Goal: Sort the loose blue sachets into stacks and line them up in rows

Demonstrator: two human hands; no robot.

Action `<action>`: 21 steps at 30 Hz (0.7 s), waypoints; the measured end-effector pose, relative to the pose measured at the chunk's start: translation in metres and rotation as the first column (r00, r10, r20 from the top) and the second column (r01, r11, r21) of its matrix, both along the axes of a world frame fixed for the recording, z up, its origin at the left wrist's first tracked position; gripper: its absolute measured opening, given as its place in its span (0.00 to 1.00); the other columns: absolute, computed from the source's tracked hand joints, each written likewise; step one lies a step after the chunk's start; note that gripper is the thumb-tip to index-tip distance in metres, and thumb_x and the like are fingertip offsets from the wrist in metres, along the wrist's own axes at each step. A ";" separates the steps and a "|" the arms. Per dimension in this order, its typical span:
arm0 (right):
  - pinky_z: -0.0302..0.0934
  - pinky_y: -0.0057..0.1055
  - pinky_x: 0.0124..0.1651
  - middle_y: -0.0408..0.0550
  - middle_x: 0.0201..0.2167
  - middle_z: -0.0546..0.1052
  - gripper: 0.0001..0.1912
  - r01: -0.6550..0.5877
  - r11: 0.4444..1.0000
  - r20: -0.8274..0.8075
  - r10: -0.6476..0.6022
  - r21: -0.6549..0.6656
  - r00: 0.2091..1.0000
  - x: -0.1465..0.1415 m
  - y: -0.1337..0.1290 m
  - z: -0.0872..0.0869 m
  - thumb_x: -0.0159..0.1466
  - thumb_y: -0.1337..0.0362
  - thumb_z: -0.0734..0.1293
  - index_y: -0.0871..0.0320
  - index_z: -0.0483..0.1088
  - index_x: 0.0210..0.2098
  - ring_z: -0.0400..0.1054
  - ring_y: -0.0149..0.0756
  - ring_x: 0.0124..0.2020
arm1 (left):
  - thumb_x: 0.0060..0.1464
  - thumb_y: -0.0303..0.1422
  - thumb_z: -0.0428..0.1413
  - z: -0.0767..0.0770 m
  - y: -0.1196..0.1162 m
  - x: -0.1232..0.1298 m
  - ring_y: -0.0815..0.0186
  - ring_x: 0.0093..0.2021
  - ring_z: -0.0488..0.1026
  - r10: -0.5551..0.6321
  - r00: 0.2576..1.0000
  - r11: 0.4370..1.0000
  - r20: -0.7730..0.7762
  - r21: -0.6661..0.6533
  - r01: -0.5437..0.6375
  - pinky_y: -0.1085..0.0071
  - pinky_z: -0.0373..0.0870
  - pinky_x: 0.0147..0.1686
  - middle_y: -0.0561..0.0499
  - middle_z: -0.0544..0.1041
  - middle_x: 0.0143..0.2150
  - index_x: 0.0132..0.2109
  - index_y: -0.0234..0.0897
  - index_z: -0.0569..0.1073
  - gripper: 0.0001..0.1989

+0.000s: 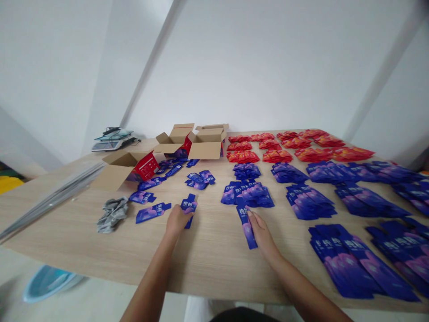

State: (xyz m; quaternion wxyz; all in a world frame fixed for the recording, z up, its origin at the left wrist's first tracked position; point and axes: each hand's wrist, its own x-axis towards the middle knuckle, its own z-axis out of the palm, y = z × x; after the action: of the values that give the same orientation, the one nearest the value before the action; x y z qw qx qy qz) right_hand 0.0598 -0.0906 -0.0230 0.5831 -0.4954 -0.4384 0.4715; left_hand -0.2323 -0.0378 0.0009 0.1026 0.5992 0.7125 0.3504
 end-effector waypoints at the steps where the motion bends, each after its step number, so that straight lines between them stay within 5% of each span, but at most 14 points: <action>1: 0.53 0.41 0.60 0.49 0.46 0.77 0.26 0.006 1.000 0.014 -0.007 0.013 1.000 0.000 -0.001 0.001 0.58 0.41 0.62 0.54 0.74 0.42 0.66 0.43 0.53 | 0.44 0.38 0.59 0.002 -0.003 0.006 0.55 0.31 0.73 -0.010 0.999 1.000 0.041 -0.006 0.010 0.65 0.66 0.30 0.50 0.72 0.24 0.30 0.36 0.63 0.13; 5: 0.55 0.40 0.58 0.50 0.45 0.77 0.26 0.029 0.998 0.058 -0.032 0.051 0.998 -0.005 -0.006 0.005 0.60 0.41 0.60 0.54 0.73 0.43 0.66 0.43 0.53 | 0.54 0.43 0.52 0.007 -0.028 0.061 0.62 0.32 0.75 -0.142 0.964 0.989 0.227 0.000 0.146 0.69 0.69 0.32 0.50 0.75 0.32 0.40 0.35 0.67 0.15; 8: 0.59 0.37 0.53 0.50 0.42 0.77 0.24 0.062 0.995 0.123 -0.072 0.083 0.990 -0.008 -0.010 0.007 0.63 0.44 0.57 0.55 0.71 0.44 0.67 0.42 0.49 | 0.55 0.43 0.53 0.009 -0.054 0.120 0.61 0.43 0.74 -0.358 0.734 0.925 0.577 0.116 0.361 0.66 0.69 0.45 0.46 0.77 0.43 0.49 0.35 0.69 0.19; 12: 0.61 0.35 0.47 0.48 0.34 0.75 0.20 0.103 0.986 0.256 -0.134 0.131 0.957 -0.004 -0.013 0.008 0.66 0.49 0.55 0.55 0.68 0.44 0.69 0.40 0.42 | 0.59 0.43 0.49 0.007 -0.079 0.183 0.61 0.54 0.68 -0.346 0.590 0.918 0.729 0.134 0.373 0.65 0.61 0.56 0.44 0.72 0.54 0.52 0.37 0.69 0.19; 17: 0.60 0.36 0.48 0.51 0.42 0.72 0.16 0.214 0.945 0.337 -0.290 0.246 0.896 -0.001 -0.013 0.006 0.64 0.50 0.59 0.55 0.64 0.41 0.65 0.40 0.45 | 0.56 0.42 0.54 -0.003 -0.076 0.203 0.61 0.52 0.70 -0.343 0.466 0.920 0.816 0.193 0.341 0.65 0.63 0.54 0.45 0.74 0.50 0.52 0.37 0.69 0.20; 21: 0.61 0.33 0.39 0.47 0.32 0.74 0.16 0.058 0.991 0.378 -0.098 0.118 0.920 -0.005 -0.014 0.005 0.63 0.48 0.58 0.54 0.64 0.36 0.69 0.40 0.36 | 0.52 0.42 0.57 -0.007 -0.067 0.195 0.62 0.48 0.72 -0.257 0.361 0.954 0.896 0.176 0.241 0.67 0.66 0.49 0.47 0.76 0.47 0.50 0.38 0.70 0.20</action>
State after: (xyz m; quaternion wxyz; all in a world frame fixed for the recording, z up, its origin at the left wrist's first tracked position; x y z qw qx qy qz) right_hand 0.0545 -0.1050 -0.0185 0.5296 -0.5638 -0.5479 0.3184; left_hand -0.0372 -0.1047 -0.0062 0.5213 0.4118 0.4390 0.6049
